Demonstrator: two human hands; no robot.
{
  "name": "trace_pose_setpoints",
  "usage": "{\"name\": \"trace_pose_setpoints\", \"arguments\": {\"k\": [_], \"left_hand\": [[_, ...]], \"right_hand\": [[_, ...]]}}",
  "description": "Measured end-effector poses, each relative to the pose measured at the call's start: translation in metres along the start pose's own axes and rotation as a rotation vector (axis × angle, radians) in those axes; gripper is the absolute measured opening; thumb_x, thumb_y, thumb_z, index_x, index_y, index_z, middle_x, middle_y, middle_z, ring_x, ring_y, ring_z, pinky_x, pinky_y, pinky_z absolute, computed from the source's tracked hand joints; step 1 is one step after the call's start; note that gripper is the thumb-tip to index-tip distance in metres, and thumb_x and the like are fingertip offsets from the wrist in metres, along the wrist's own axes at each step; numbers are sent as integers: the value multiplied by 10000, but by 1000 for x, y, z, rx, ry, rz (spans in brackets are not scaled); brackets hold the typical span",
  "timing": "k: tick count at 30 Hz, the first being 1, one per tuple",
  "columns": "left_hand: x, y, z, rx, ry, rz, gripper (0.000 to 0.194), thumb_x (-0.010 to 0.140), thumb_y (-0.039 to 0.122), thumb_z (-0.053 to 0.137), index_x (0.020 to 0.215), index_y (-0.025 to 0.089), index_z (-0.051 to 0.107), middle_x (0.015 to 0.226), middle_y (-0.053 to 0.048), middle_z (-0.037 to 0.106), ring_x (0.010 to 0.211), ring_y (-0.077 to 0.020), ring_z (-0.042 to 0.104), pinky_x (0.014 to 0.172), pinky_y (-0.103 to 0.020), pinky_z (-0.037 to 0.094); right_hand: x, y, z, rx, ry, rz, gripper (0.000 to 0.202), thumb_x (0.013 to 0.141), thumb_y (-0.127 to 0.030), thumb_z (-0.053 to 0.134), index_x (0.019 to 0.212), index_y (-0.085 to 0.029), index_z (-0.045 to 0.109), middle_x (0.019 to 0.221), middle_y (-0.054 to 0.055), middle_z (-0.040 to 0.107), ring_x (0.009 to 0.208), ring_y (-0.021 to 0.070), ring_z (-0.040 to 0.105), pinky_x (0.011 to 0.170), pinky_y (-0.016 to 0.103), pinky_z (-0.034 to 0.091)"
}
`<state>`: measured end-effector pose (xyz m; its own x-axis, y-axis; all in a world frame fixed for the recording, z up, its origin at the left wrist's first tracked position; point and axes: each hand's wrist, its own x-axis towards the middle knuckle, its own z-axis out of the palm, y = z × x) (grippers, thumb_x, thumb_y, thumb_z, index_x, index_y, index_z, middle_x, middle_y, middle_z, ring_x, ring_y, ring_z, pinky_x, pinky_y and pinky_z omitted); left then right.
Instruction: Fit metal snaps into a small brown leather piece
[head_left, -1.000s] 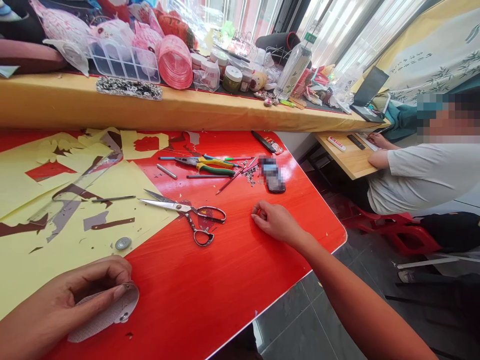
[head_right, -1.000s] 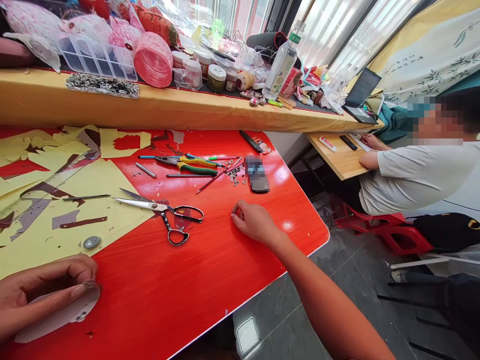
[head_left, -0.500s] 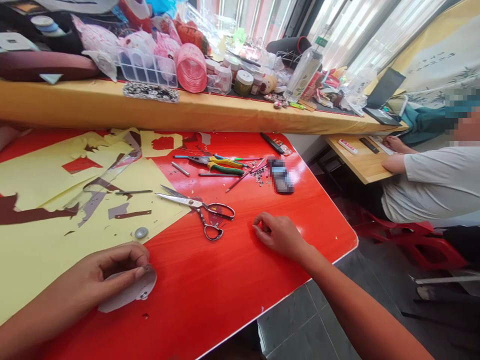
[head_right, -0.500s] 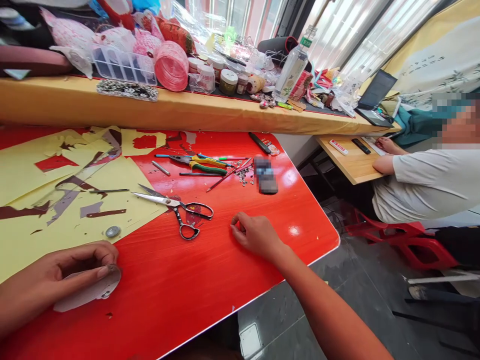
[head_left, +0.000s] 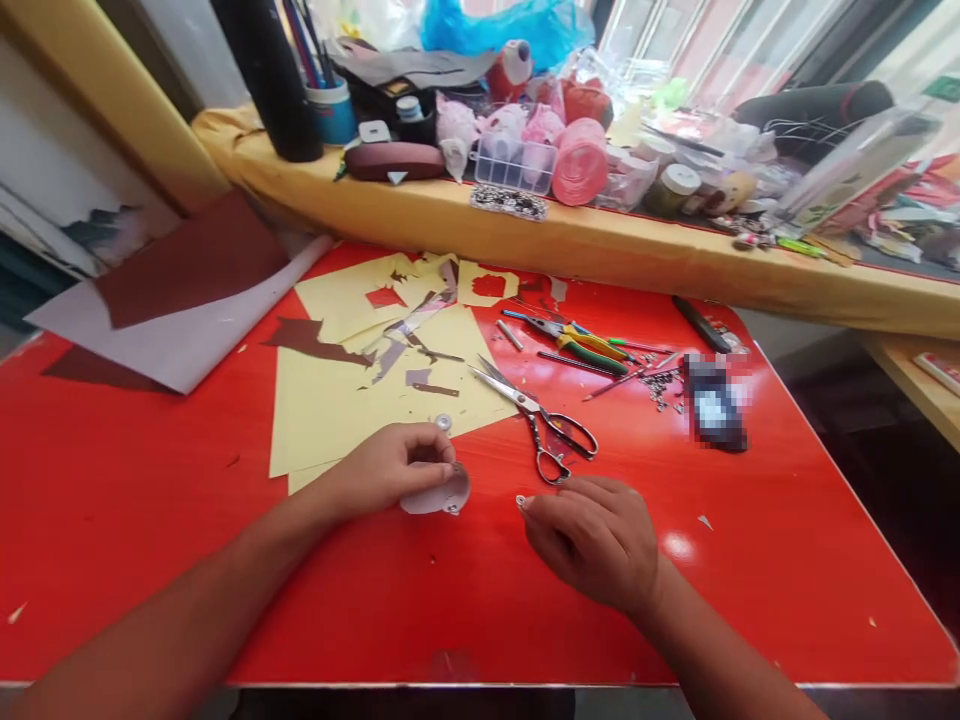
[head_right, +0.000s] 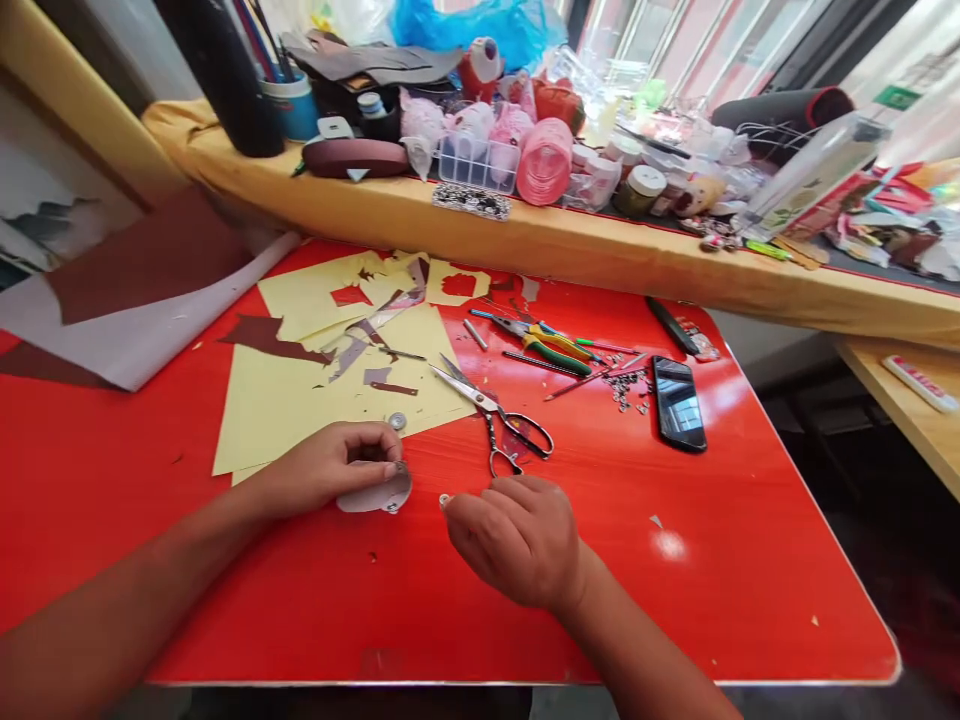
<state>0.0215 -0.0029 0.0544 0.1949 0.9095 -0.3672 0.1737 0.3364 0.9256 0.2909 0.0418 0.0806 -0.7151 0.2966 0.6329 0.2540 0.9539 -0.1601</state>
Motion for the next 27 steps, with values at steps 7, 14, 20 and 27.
{"name": "trace_pose_setpoints", "arguments": {"k": [7, 14, 20, 27], "left_hand": [[-1, -5, 0, -39, -29, 13, 163, 822, 342, 723, 851, 187, 681, 831, -11, 673, 751, -165, 598, 646, -264, 452], [-1, -4, 1, -21, -37, -6, 193, 800, 362, 735, 857, 186, 678, 781, 1, 654, 705, -158, 594, 623, -267, 447], [-1, -6, 2, -29, -8, 13, 164, 814, 347, 721, 850, 192, 680, 786, 7, 651, 706, -154, 587, 616, -263, 436], [0, -11, 4, -16, 28, 64, 100, 820, 291, 698, 837, 193, 687, 813, 0, 670, 736, -157, 599, 638, -265, 449]], "right_hand": [[13, -17, 8, 22, -49, -53, 194, 987, -70, 609, 1114, -206, 554, 559, -81, 556, 483, 129, 460, 524, 330, 266], [14, -19, 11, 49, -87, -26, 254, 958, -54, 604, 1124, -239, 551, 553, -76, 567, 470, 140, 483, 517, 333, 269], [15, -24, 25, 187, -120, 126, 165, 987, -80, 588, 1002, -235, 533, 612, -71, 620, 465, 97, 490, 523, 280, 294], [8, -22, 45, 280, -216, 328, 90, 989, -165, 572, 950, -209, 641, 532, -92, 487, 434, 82, 431, 504, 231, 296]]}}
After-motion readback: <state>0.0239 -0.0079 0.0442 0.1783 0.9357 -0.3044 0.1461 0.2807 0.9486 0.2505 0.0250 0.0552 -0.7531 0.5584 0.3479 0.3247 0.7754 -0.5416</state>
